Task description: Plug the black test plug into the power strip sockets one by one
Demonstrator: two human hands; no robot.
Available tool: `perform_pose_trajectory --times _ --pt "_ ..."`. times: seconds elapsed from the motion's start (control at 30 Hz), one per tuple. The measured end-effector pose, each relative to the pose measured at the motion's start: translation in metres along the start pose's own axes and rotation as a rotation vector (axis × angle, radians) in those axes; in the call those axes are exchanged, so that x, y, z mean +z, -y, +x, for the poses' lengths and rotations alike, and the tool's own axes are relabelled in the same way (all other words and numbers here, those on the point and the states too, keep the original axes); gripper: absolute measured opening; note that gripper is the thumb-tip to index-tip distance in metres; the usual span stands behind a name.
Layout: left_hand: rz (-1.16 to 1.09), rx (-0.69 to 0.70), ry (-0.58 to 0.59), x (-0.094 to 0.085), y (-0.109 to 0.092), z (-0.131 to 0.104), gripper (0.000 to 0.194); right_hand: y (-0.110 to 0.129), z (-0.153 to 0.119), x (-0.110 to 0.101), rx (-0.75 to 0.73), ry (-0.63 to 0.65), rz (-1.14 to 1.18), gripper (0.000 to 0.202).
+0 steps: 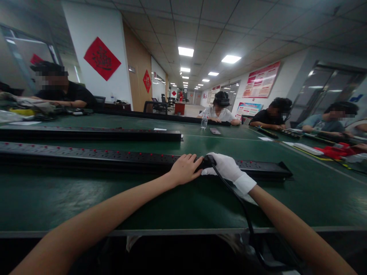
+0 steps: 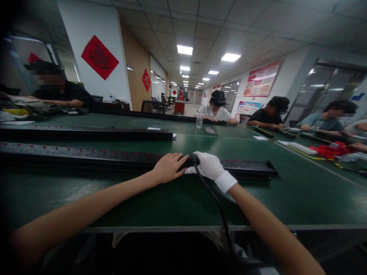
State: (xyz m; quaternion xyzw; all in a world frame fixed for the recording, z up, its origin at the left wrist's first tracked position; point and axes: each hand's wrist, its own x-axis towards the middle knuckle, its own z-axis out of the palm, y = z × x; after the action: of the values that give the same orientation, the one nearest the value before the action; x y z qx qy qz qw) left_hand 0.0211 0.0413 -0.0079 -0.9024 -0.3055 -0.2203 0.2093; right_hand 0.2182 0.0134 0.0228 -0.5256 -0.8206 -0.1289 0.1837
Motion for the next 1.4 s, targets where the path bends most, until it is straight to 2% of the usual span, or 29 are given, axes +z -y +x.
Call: perform_pose_trajectory --times 0.4,0.8,0.9,1.03,1.4 --pt "-0.004 -0.004 -0.006 0.000 0.000 0.000 0.047 -0.005 0.000 -0.003 0.000 0.040 0.009 0.058" --pt "-0.005 -0.008 0.006 0.001 0.000 0.000 0.048 0.000 -0.001 -0.008 0.006 0.063 0.000 0.049" --pt "-0.010 -0.009 0.006 0.000 0.000 0.000 0.049 0.000 -0.001 -0.009 -0.029 0.075 0.025 0.055" --pt "-0.010 -0.006 0.001 -0.001 0.000 0.000 0.049 0.001 -0.001 -0.007 -0.058 0.048 0.037 0.066" --pt "0.000 -0.003 -0.002 0.001 0.001 0.000 0.047 0.004 -0.001 0.006 0.017 -0.030 -0.047 0.060"
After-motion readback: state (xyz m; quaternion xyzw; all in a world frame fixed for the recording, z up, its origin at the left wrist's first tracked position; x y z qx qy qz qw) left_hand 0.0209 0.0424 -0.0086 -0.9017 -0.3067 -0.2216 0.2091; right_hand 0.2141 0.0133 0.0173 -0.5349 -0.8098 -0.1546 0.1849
